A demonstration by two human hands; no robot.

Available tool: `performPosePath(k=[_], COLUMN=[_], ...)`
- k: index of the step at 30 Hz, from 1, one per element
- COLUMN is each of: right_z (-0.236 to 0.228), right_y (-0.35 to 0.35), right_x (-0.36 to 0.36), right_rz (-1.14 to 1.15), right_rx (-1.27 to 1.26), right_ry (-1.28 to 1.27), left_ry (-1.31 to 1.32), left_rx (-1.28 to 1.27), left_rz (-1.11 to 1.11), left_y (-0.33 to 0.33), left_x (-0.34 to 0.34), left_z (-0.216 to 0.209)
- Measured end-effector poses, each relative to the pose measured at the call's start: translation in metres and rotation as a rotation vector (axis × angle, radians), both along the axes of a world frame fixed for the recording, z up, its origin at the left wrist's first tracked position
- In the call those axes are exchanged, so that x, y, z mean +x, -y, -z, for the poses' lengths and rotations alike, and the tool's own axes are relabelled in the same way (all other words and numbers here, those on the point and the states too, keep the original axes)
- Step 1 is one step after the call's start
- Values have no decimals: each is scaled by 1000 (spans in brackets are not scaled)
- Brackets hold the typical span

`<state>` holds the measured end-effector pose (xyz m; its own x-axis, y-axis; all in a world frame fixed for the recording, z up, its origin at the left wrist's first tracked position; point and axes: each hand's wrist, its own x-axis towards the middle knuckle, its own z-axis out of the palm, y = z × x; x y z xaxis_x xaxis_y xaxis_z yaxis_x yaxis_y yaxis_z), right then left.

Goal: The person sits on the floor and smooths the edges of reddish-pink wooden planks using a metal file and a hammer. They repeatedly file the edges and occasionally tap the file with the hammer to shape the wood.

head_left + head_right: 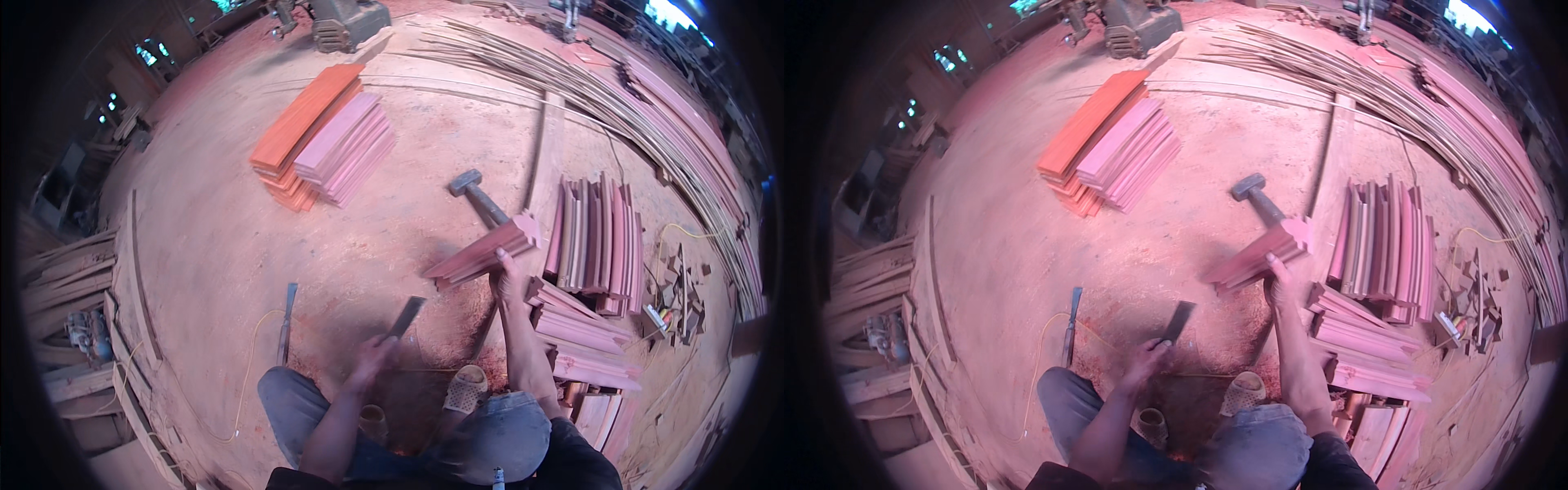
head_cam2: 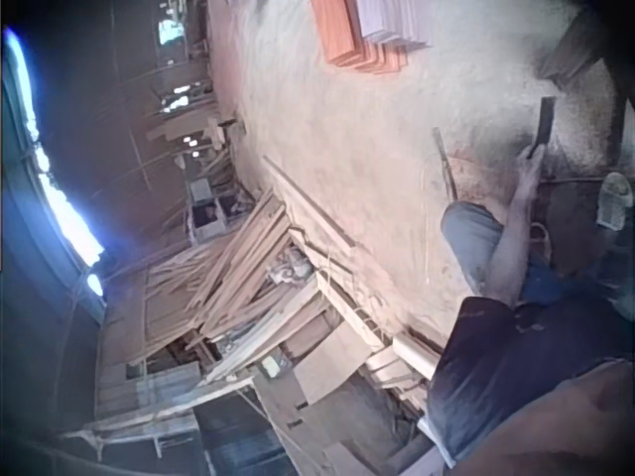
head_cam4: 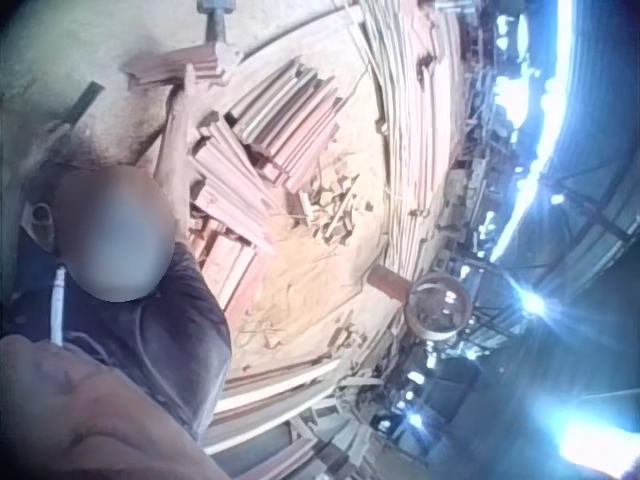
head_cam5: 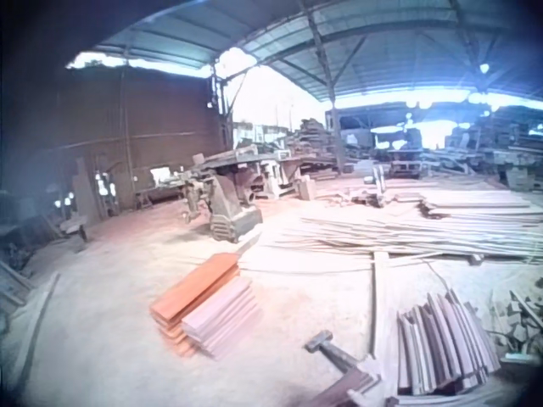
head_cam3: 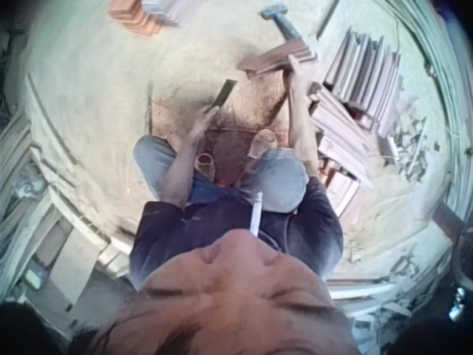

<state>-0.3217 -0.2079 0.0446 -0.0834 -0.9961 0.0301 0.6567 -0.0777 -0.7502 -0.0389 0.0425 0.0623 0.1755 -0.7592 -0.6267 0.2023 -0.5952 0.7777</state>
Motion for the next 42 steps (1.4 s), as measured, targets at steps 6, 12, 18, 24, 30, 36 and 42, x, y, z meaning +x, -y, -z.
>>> performPosePath(k=[6,12,18,24,30,36,42], right_z=[-13,-62,-54,-42,-57,-69,-73], right_y=[-91,-180,-199,-211,-194,-178,-179], right_x=[-22,-78,-87,-83,-82,-73,-70], right_rz=[-68,-186,15,-12,-10,73,81], right_rx=[0,232,675,627,561,449,444], right_ry=[94,328,66,-3,-249,-552,-637], left_ry=[-136,167,25,-30,42,86,306], left_rx=[-12,-230,-384,-281,-336,-271,-370], left_rz=[-112,257,105,-41,-87,-25,232], left_y=[0,15,39,69,82,117,154], left_x=[3,-6,-35,-53,-59,-45,-26], left_z=[-19,-43,-34,-20,-28,-30,-2])
